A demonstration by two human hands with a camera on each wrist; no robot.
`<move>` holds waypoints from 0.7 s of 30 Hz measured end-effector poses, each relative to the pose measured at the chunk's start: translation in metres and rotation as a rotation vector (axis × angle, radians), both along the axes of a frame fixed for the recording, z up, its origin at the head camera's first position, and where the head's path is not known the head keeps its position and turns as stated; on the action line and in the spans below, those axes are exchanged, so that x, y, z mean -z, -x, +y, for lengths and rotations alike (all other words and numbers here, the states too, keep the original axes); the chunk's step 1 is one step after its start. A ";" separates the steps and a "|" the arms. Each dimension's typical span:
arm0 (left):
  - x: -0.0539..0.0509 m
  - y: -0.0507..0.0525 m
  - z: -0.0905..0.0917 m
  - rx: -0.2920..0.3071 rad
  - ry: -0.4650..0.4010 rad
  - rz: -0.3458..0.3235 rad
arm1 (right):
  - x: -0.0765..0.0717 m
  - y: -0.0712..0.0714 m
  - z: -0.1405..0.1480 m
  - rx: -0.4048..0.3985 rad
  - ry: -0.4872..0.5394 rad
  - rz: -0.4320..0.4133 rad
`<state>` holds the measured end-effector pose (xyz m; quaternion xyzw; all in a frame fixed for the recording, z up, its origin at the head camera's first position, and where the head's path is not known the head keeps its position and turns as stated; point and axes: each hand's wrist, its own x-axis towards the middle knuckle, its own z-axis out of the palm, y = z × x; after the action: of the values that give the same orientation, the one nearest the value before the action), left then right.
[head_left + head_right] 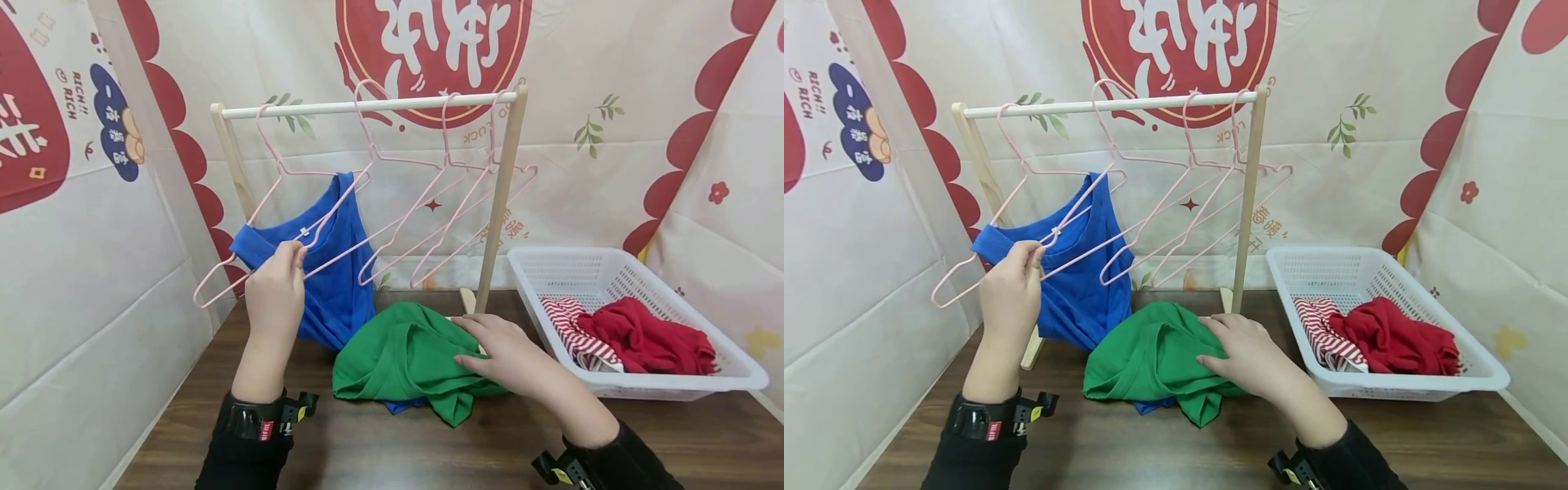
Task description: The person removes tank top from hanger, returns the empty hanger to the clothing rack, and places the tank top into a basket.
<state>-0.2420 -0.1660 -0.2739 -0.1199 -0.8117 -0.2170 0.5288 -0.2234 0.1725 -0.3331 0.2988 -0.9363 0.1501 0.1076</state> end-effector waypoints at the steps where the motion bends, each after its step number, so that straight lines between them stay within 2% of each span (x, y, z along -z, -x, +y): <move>1: -0.001 0.001 0.002 0.000 0.001 -0.005 | 0.001 0.000 0.000 -0.001 0.000 0.000; 13: -0.005 0.012 0.018 -0.003 0.049 -0.061 | 0.004 -0.003 -0.003 0.002 -0.002 -0.032; 21: -0.004 0.016 0.026 -0.014 0.068 -0.032 | 0.007 -0.001 -0.008 -0.002 0.015 -0.042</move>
<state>-0.2575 -0.1400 -0.2695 -0.1286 -0.8276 -0.1876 0.5131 -0.2226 0.1642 -0.3402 0.2958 -0.9368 0.1638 0.0899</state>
